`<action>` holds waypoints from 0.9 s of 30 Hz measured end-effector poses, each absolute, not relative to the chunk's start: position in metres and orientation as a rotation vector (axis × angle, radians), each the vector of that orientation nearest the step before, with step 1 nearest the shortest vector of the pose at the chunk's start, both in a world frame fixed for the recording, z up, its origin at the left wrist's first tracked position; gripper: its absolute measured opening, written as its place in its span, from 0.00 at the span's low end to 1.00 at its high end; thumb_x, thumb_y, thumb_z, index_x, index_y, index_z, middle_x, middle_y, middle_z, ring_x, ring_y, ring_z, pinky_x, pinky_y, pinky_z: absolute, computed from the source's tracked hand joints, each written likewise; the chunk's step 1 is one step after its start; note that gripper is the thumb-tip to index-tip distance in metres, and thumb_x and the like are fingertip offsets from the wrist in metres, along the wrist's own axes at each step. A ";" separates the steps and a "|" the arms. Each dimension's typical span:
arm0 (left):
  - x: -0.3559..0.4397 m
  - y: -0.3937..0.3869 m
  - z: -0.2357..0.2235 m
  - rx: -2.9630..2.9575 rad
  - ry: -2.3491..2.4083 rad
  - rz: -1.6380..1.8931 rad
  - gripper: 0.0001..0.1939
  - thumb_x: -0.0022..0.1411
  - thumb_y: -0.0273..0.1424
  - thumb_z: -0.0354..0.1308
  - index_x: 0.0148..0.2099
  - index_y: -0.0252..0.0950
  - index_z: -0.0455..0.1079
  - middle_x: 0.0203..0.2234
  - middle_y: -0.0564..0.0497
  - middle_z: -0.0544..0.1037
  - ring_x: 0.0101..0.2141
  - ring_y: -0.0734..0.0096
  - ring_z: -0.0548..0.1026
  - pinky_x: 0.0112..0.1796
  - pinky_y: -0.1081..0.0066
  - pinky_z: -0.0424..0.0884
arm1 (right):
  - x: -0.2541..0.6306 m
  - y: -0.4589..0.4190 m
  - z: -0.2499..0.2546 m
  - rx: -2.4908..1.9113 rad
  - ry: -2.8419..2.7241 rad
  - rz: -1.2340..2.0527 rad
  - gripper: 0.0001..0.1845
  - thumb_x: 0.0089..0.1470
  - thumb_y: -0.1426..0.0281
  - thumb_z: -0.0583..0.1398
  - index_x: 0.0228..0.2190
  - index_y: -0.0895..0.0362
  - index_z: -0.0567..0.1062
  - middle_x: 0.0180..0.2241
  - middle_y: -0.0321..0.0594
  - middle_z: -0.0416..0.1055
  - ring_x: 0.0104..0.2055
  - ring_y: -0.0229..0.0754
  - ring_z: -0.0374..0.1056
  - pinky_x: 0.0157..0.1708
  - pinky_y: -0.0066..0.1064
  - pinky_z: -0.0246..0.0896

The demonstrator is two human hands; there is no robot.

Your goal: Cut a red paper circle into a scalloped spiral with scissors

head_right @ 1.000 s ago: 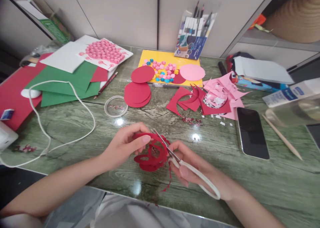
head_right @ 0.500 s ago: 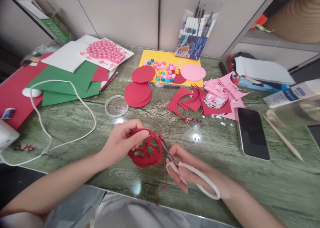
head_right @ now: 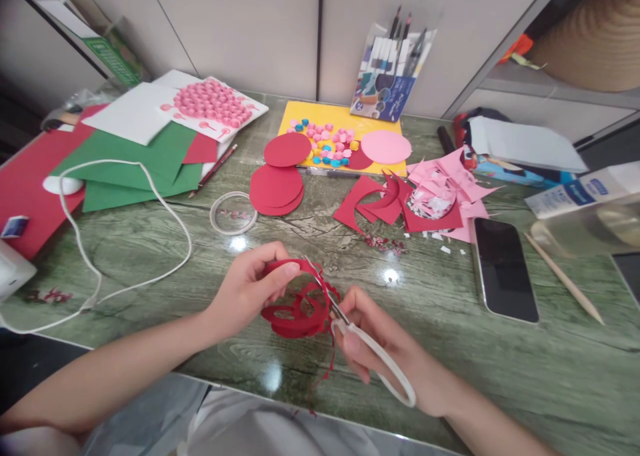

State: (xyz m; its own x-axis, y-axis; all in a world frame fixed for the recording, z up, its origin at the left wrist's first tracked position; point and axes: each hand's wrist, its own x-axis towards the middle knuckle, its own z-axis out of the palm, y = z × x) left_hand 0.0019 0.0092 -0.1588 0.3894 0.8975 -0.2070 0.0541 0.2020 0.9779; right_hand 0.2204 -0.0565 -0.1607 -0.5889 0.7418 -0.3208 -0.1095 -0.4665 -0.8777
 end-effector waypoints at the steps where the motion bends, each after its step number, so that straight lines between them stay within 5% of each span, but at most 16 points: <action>1: 0.002 0.009 -0.159 1.222 1.004 0.756 0.18 0.63 0.42 0.58 0.27 0.35 0.61 0.15 0.60 0.63 0.17 0.81 0.59 0.20 0.78 0.55 | 0.220 -0.057 -0.161 -0.982 -1.178 2.076 0.20 0.62 0.50 0.56 0.35 0.52 0.60 0.25 0.27 0.57 0.21 0.32 0.48 0.23 0.27 0.43; 27: 0.003 0.017 -0.155 1.068 0.975 0.678 0.16 0.61 0.43 0.58 0.30 0.35 0.65 0.15 0.59 0.65 0.16 0.82 0.60 0.18 0.80 0.56 | 0.221 -0.057 -0.165 -1.062 -1.133 1.957 0.20 0.60 0.50 0.59 0.36 0.52 0.60 0.24 0.26 0.57 0.19 0.30 0.45 0.19 0.25 0.40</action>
